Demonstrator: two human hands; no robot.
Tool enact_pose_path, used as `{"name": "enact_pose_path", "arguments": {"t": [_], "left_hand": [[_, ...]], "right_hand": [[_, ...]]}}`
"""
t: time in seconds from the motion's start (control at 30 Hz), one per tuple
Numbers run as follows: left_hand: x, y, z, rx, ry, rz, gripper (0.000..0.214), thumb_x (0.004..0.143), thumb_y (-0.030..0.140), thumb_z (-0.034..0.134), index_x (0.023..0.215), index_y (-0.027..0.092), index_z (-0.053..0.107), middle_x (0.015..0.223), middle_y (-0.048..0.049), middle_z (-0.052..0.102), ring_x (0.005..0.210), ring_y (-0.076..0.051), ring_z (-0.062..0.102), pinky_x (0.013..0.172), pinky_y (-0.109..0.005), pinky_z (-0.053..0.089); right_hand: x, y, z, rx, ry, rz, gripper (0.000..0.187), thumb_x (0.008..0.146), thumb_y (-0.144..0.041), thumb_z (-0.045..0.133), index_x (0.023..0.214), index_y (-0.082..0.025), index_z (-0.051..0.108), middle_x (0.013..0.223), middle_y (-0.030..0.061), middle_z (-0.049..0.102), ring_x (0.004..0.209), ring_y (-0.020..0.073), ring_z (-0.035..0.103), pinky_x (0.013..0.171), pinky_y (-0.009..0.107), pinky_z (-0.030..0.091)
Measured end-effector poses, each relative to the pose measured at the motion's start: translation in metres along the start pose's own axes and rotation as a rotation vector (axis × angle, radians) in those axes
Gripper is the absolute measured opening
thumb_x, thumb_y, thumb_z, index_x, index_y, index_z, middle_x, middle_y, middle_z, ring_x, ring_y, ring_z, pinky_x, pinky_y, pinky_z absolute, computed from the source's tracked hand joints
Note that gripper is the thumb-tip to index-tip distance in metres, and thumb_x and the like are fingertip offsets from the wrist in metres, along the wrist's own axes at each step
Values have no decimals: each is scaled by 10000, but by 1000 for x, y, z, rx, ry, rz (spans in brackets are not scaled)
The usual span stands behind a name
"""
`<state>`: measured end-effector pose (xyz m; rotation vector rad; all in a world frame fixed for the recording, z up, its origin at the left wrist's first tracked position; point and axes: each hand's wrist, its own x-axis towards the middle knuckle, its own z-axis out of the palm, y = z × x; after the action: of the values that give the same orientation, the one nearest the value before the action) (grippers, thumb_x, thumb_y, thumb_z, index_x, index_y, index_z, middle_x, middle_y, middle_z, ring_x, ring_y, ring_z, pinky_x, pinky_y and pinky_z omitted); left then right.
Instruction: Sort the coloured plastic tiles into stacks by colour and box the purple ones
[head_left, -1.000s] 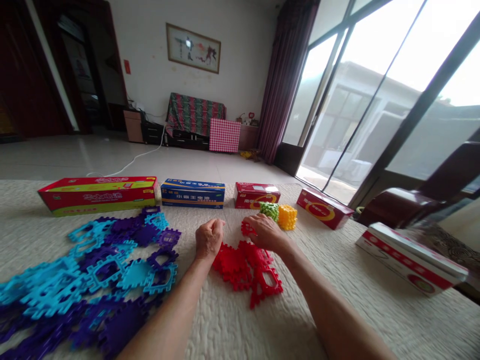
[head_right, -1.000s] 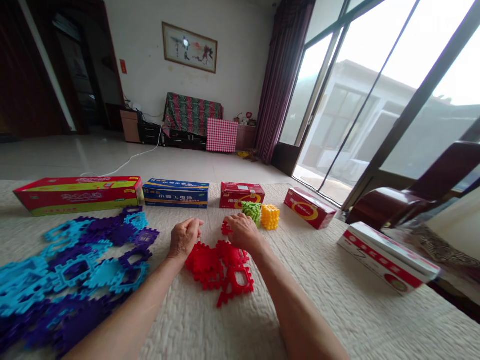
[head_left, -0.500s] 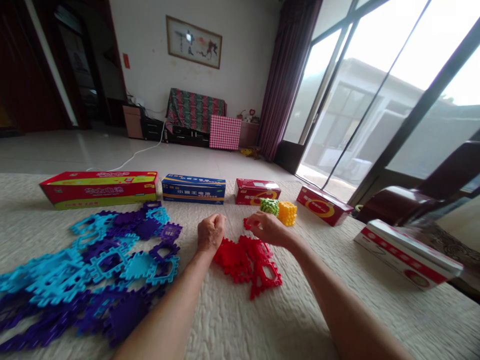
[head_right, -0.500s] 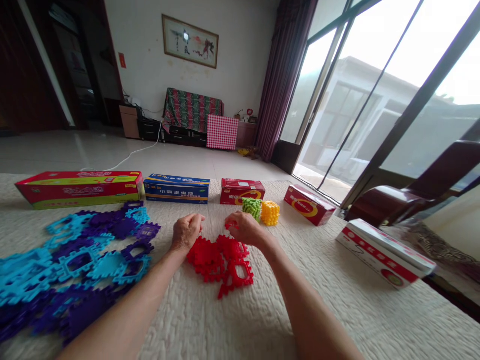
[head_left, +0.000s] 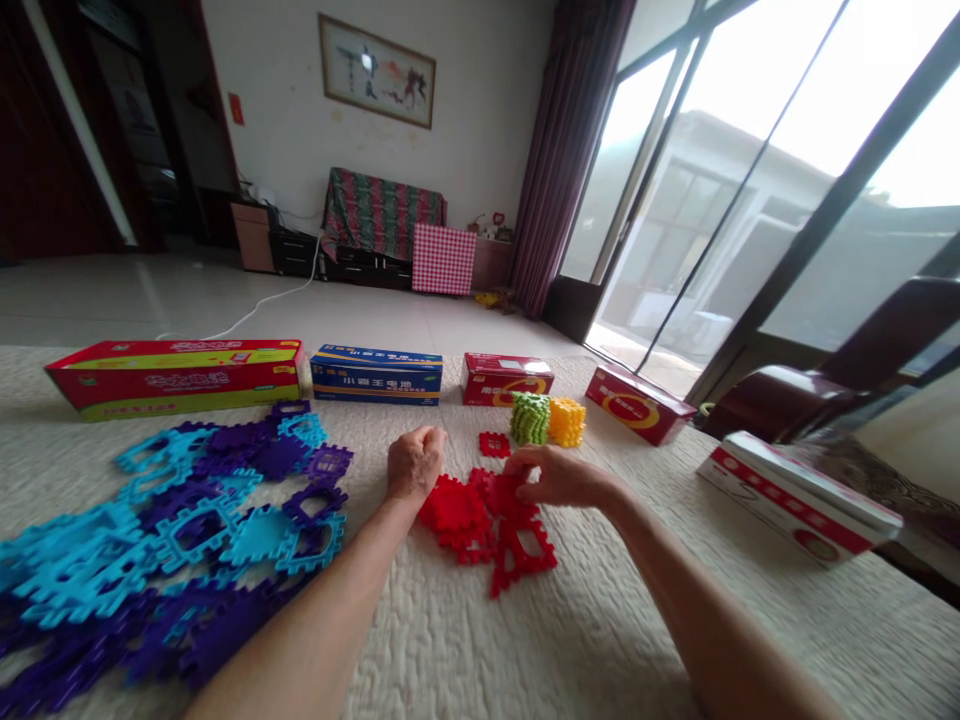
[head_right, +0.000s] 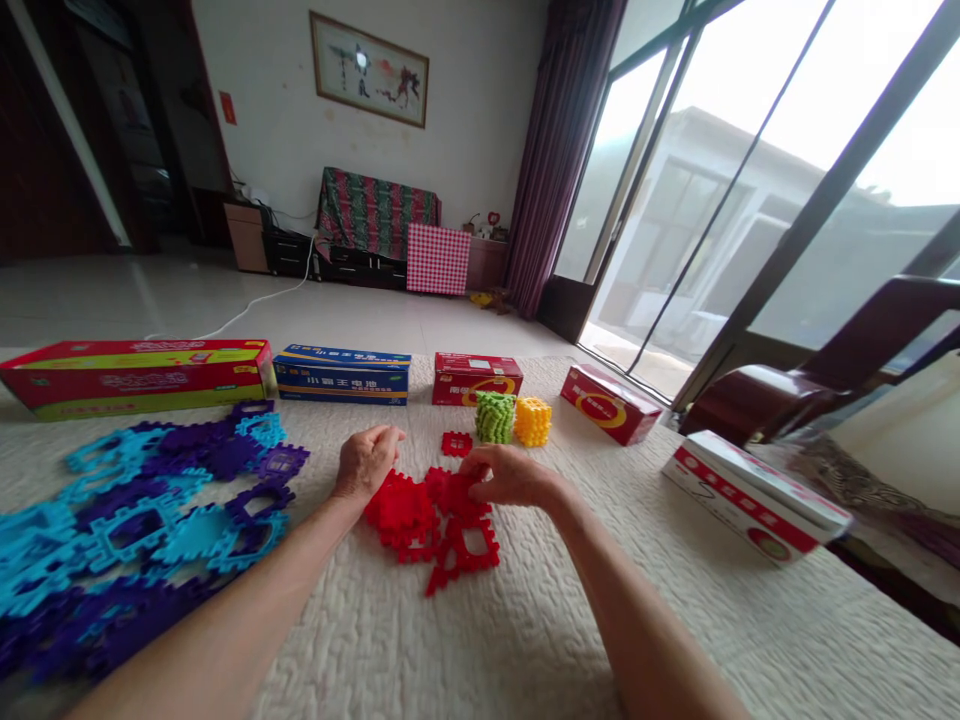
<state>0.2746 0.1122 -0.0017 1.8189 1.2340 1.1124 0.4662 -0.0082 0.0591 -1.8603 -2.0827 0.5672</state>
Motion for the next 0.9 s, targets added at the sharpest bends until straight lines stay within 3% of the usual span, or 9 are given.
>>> {"name": "enact_pose_path", "arguments": {"t": [0.3, 0.53, 0.7, 0.8, 0.9], "left_hand": [[0, 4, -2, 49, -12, -19, 324, 772, 364, 421, 652, 194, 669, 531, -23, 615, 538, -144, 545, 521, -231, 346], [1, 1, 1, 56, -3, 0, 318, 763, 360, 425, 625, 199, 662, 516, -18, 606, 531, -142, 535, 517, -229, 344], [0, 4, -1, 47, -6, -13, 314, 757, 363, 426, 666, 197, 677, 510, -14, 600, 512, -144, 529, 506, -235, 342], [0, 4, -1, 44, -11, -14, 314, 756, 367, 428, 668, 197, 677, 504, -12, 594, 508, -147, 530, 506, -237, 343], [1, 4, -1, 45, -15, -14, 312, 759, 363, 427, 669, 196, 675, 511, -13, 598, 512, -147, 536, 508, -237, 343]], "right_hand": [[3, 8, 1, 13, 58, 12, 192, 718, -115, 559, 837, -175, 697, 774, -9, 681, 673, 104, 585, 631, 211, 444], [4, 16, -5, -71, 253, 46, 187, 734, -96, 532, 820, -168, 682, 741, 3, 666, 654, 104, 581, 614, 211, 438], [-4, 21, -14, -137, 119, 175, 205, 743, -151, 585, 923, -193, 674, 839, 26, 675, 706, 126, 594, 629, 229, 454], [-9, 21, -17, -133, 9, 168, 376, 693, -236, 685, 1065, -228, 630, 967, 37, 653, 791, 152, 605, 695, 266, 487], [-10, 19, -15, -204, -2, 120, 446, 636, -211, 733, 1067, -231, 622, 1003, 57, 613, 807, 167, 592, 704, 290, 492]]}}
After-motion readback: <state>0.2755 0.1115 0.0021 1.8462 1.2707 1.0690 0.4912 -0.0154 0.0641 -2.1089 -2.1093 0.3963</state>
